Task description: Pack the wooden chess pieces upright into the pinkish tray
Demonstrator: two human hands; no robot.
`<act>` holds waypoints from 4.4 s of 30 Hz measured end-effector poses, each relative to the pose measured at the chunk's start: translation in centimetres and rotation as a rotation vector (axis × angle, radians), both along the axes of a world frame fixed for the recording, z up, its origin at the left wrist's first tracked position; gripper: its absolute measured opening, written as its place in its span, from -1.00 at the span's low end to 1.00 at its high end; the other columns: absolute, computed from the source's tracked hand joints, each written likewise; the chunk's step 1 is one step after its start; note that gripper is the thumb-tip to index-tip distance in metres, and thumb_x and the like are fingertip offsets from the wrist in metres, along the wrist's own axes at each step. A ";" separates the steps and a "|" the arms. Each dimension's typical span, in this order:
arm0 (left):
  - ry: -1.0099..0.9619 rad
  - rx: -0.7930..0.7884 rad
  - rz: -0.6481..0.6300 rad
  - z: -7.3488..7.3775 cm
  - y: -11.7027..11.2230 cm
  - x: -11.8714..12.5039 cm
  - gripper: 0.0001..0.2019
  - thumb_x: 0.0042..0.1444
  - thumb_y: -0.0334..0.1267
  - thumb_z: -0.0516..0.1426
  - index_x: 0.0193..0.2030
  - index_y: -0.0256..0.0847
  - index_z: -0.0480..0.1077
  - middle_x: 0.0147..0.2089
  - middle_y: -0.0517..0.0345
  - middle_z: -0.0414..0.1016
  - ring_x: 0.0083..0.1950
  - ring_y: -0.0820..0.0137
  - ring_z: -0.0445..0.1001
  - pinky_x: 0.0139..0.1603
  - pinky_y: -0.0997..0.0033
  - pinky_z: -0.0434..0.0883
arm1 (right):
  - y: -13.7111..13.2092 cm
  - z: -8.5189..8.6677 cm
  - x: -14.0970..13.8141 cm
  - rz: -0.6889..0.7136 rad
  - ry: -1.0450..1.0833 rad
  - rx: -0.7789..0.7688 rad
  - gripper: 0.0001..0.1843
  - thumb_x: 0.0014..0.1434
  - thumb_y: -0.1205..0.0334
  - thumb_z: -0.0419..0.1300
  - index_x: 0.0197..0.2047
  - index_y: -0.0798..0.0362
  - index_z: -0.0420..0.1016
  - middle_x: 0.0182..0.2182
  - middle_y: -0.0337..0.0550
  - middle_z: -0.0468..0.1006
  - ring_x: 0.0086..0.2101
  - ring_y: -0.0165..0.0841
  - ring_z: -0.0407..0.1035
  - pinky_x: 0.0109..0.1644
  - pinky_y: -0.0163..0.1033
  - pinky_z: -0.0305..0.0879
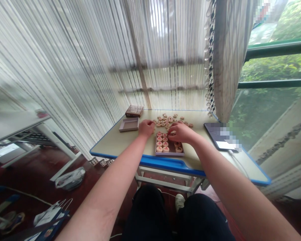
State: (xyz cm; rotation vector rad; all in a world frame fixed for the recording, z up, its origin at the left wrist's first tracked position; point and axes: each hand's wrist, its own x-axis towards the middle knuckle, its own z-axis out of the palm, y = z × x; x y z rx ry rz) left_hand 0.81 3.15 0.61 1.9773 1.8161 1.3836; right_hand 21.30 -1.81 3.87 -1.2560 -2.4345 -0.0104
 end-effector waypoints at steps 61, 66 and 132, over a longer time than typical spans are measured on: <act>-0.035 -0.083 0.020 -0.1 -0.1 -0.1 -0.77 -0.02 -0.16 0.07 -0.38 -0.19 0.52 -0.38 0.12 0.56 -0.31 0.39 0.47 -0.27 0.45 0.33 | 2.1 0.0 4.3 -0.538 0.208 -0.336 -0.70 -0.11 0.24 0.21 -0.24 0.05 0.58 -0.37 -0.14 0.58 -0.38 -0.33 0.42 -0.36 -0.34 0.25; -0.029 -0.069 0.021 0.0 -0.1 -0.2 -0.77 -0.02 -0.15 0.08 -0.40 -0.20 0.52 -0.38 0.12 0.55 -0.32 0.39 0.46 -0.28 0.45 0.32 | 0.8 0.8 2.4 -0.324 0.273 -0.152 -0.72 -0.07 0.19 0.20 -0.24 0.04 0.54 -0.25 -0.13 0.53 -0.30 -0.35 0.38 -0.25 -0.32 0.25; -0.031 0.000 0.019 0.2 -0.3 0.0 -0.81 -0.02 -0.22 0.08 -0.48 -0.20 0.49 -0.43 0.15 0.51 -0.34 0.40 0.44 -0.27 0.43 0.33 | 2.4 -0.6 1.5 -0.409 0.341 0.002 -0.65 -0.01 0.31 0.09 -0.15 -0.02 0.55 -0.19 -0.09 0.46 -0.19 -0.26 0.34 -0.09 -0.20 0.26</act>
